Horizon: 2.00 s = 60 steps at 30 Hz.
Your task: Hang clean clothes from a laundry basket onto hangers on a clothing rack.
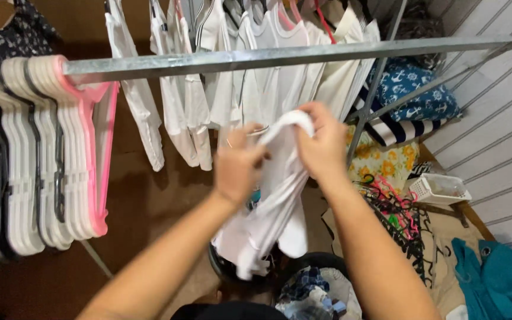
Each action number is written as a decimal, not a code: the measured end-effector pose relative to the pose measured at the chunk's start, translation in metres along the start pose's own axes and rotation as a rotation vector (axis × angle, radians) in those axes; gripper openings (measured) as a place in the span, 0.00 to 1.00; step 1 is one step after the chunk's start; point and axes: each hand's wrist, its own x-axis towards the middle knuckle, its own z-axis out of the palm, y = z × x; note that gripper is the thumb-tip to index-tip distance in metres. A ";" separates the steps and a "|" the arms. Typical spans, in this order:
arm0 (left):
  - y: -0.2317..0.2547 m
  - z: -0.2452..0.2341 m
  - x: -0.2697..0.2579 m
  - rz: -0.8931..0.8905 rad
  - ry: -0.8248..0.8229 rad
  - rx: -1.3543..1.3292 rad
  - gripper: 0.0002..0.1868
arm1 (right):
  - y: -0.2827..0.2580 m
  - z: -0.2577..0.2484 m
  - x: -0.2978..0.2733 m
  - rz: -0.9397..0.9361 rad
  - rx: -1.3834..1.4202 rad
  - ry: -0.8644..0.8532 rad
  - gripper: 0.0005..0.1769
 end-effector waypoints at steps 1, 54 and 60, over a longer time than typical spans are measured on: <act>0.011 0.010 -0.025 -0.121 0.045 0.175 0.18 | 0.000 -0.002 -0.001 -0.055 -0.043 0.130 0.11; -0.098 0.041 -0.141 -0.233 -0.684 0.087 0.13 | -0.099 0.134 0.032 0.740 1.107 -0.655 0.17; -0.082 -0.001 -0.088 -0.291 -0.722 0.196 0.18 | -0.068 -0.031 -0.084 0.709 0.491 -0.457 0.15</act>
